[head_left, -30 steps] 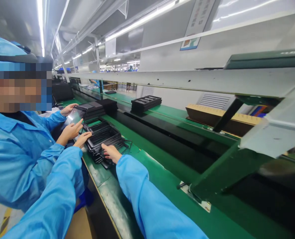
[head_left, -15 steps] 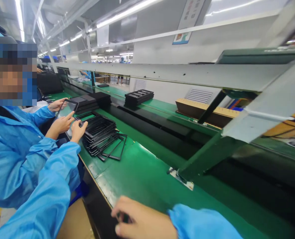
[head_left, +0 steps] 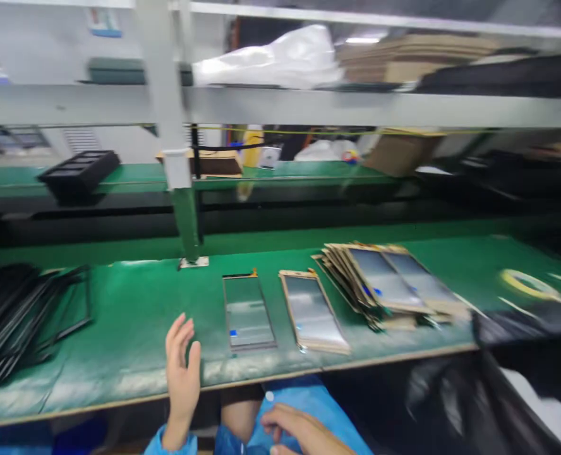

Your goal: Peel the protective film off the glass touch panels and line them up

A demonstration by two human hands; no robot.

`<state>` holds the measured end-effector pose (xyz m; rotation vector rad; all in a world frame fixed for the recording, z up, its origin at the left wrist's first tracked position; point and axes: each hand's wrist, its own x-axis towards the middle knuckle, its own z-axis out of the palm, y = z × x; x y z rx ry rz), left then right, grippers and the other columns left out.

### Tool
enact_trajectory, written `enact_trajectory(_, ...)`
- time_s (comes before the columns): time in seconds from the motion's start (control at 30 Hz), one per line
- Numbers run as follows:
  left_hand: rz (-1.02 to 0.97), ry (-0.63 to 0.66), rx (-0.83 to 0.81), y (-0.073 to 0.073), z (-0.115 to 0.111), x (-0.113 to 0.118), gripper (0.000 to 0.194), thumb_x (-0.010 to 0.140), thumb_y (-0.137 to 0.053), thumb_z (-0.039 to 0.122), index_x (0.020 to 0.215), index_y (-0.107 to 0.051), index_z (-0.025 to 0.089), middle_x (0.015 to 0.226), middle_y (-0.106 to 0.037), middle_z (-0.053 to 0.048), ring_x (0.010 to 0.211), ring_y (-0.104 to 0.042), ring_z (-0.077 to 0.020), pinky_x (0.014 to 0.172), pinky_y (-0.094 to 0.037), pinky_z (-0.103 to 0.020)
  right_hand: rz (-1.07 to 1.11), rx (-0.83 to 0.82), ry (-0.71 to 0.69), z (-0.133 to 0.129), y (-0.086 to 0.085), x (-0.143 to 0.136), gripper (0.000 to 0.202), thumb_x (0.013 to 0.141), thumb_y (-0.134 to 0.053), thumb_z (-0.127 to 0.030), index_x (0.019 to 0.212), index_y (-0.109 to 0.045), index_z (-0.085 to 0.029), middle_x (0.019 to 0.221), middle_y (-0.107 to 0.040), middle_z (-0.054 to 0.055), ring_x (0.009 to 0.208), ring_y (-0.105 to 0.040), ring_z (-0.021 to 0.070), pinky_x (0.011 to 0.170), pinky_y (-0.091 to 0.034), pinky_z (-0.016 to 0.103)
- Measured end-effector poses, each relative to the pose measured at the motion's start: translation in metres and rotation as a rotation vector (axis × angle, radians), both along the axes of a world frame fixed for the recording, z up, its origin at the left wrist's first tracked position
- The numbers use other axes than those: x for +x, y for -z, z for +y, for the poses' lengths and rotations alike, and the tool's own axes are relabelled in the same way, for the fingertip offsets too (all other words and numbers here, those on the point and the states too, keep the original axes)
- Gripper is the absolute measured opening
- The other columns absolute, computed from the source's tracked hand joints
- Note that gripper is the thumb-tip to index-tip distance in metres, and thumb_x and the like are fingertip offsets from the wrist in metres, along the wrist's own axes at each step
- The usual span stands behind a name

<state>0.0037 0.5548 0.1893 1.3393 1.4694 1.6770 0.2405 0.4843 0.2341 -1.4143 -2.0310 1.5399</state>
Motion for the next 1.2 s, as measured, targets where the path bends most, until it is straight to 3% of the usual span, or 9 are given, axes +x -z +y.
enact_trajectory(0.1, -0.050, 0.221, -0.103, 0.008, 0.003, 0.033, 0.030, 0.087, -0.055, 0.039, 0.113, -0.059, 0.023, 0.140, -0.044, -0.010, 0.128, -0.045, -0.0241, 0.103, -0.042, -0.037, 0.036, 0.108, 0.178, -0.011, -0.006, -0.002, 0.027, 0.077, -0.056, -0.014, 0.103, -0.063, -0.020, 0.097, -0.063, 0.003, 0.094, -0.058, 0.0162, 0.088, -0.041, 0.024)
enact_trajectory(0.2, -0.059, 0.283, -0.151, 0.006, 0.010, 0.035, 0.037, 0.082, -0.060, 0.045, 0.111, -0.059, 0.022, 0.142, -0.044, -0.011, 0.133, -0.040, -0.0282, 0.108, -0.036, -0.045, 0.014, 0.232, 0.314, -0.014, -0.009, 0.000, 0.027, 0.077, -0.057, -0.013, 0.103, -0.063, -0.019, 0.098, -0.063, 0.003, 0.094, -0.058, 0.0160, 0.086, -0.042, 0.024)
enact_trajectory(0.33, -0.122, 0.199, -0.115, 0.001, 0.010, 0.039, 0.036, 0.081, -0.063, 0.043, 0.111, -0.058, 0.025, 0.143, -0.045, -0.008, 0.135, -0.036, -0.0290, 0.112, -0.030, -0.051, -0.100, 0.339, 0.212, -0.010, -0.014, 0.016, 0.027, 0.081, -0.061, -0.016, 0.107, -0.064, -0.020, 0.104, -0.063, 0.002, 0.099, -0.057, 0.0162, 0.089, -0.042, 0.024)
enact_trajectory(0.5, -0.236, 0.235, -0.188, 0.014, -0.020, 0.084, 0.031, 0.086, -0.055, 0.044, 0.115, -0.056, 0.033, 0.145, -0.043, -0.001, 0.136, -0.036, -0.0241, 0.112, -0.034, -0.044, -0.069, 0.506, 0.179, 0.012, -0.017, 0.059, 0.023, 0.082, -0.062, -0.018, 0.104, -0.065, -0.021, 0.108, -0.063, 0.002, 0.103, -0.056, 0.0156, 0.093, -0.041, 0.024)
enact_trajectory(0.63, -0.046, 0.467, -0.185, 0.019, -0.020, 0.126, 0.036, 0.089, -0.049, 0.043, 0.121, -0.055, 0.030, 0.142, -0.047, -0.006, 0.132, -0.043, -0.0259, 0.104, -0.044, -0.044, -0.169, 0.669, 0.374, 0.047, 0.007, 0.114, 0.022, 0.082, -0.055, -0.018, 0.104, -0.062, -0.018, 0.118, -0.057, 0.008, 0.113, -0.049, 0.0210, 0.101, -0.038, 0.036)
enact_trajectory(0.8, 0.889, 0.415, -0.076, 0.000, 0.024, 0.150, 0.036, 0.086, -0.050, 0.025, 0.121, -0.059, 0.022, 0.143, -0.046, -0.012, 0.139, -0.029, -0.0335, 0.112, -0.018, -0.063, -0.318, 0.719, 0.574, 0.077, 0.064, 0.158, 0.034, 0.084, -0.047, -0.029, 0.115, -0.055, -0.015, 0.127, -0.051, 0.014, 0.121, -0.043, 0.0271, 0.101, -0.036, 0.043)
enact_trajectory(0.87, 1.085, 0.440, -0.107, -0.005, 0.041, 0.157, 0.041, 0.084, -0.052, 0.022, 0.125, -0.057, 0.020, 0.145, -0.043, -0.013, 0.140, -0.025, -0.0346, 0.112, -0.013, -0.065, -0.363, 0.713, 0.646, 0.080, 0.082, 0.160, 0.044, 0.086, -0.043, -0.037, 0.122, -0.050, -0.013, 0.128, -0.050, 0.015, 0.120, -0.043, 0.0293, 0.099, -0.037, 0.045)
enact_trajectory(1.03, 1.124, 0.392, -0.218, 0.003, 0.057, 0.159, 0.046, 0.088, -0.048, 0.031, 0.133, -0.049, 0.022, 0.145, -0.043, -0.010, 0.140, -0.026, -0.0318, 0.111, -0.013, -0.066, -0.444, 0.745, 0.664, 0.089, 0.101, 0.165, 0.067, 0.087, -0.030, -0.061, 0.121, -0.050, -0.006, 0.115, -0.056, 0.021, 0.106, -0.051, 0.0354, 0.087, -0.042, 0.048)
enact_trajectory(1.2, 1.109, 0.285, -0.340, 0.007, 0.032, 0.121, 0.049, 0.088, -0.043, 0.022, 0.137, -0.043, 0.028, 0.148, -0.039, -0.004, 0.139, -0.026, -0.0313, 0.107, -0.017, -0.069, -0.395, 0.844, 0.551, 0.109, 0.115, 0.188, 0.074, 0.082, -0.027, -0.073, 0.106, -0.058, -0.010, 0.105, -0.061, 0.021, 0.100, -0.055, 0.0383, 0.083, -0.043, 0.051)
